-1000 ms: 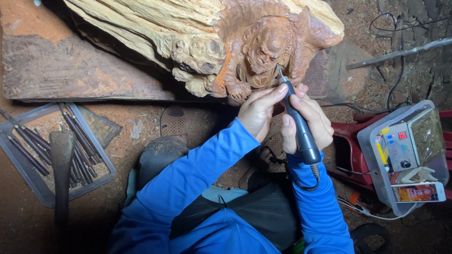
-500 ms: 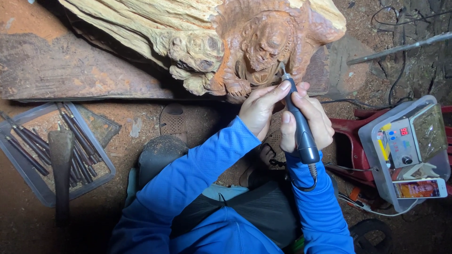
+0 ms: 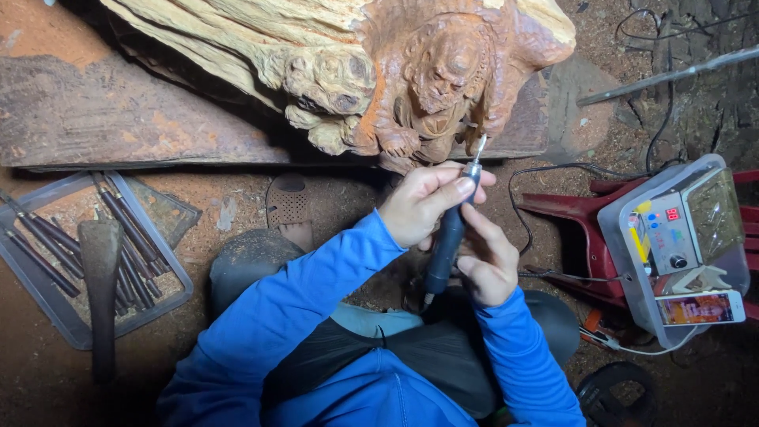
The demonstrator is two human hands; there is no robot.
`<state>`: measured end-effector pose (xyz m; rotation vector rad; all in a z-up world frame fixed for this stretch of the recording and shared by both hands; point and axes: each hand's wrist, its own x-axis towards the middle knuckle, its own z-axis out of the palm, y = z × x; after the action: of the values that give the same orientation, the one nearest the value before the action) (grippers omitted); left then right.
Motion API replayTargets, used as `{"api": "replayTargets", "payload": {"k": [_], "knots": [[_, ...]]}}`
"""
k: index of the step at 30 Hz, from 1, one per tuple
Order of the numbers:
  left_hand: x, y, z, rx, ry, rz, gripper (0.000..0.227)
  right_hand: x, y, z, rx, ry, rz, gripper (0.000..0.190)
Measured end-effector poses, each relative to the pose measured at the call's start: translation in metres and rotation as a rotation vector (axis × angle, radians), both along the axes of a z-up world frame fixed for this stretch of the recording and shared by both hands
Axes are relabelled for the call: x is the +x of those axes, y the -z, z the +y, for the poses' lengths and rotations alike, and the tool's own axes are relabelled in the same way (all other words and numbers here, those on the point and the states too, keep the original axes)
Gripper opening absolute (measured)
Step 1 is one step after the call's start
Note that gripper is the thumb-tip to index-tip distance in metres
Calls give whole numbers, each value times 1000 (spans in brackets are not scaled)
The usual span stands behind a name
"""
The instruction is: Carving intricate facial details into a wooden figure using a handheld rotary tool.
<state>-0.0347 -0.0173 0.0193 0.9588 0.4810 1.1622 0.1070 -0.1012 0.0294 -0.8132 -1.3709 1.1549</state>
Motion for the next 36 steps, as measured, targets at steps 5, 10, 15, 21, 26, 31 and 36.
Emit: {"api": "replayTargets", "payload": {"k": [5, 10, 15, 21, 26, 31, 36], "knots": [[-3, 18, 7, 242, -237, 468, 21, -45, 47, 8, -55, 222, 312, 55], [5, 18, 4, 41, -394, 511, 28, -39, 61, 31, -41, 352, 125, 58], [15, 15, 15, 28, -438, 435, 23, -35, 45, 41, -18, 368, -48, 60], [25, 14, 17, -43, -522, 360, 20, -38, 63, 62, 84, 509, 66, 55], [29, 16, 18, -56, -549, 346, 22, -36, 64, 68, 96, 505, 59, 56], [29, 7, 17, -83, -577, 337, 22, -34, 65, 69, 98, 498, 60, 56], [28, 6, 17, -77, -574, 357, 22, -36, 64, 70, 99, 491, 65, 55]]}}
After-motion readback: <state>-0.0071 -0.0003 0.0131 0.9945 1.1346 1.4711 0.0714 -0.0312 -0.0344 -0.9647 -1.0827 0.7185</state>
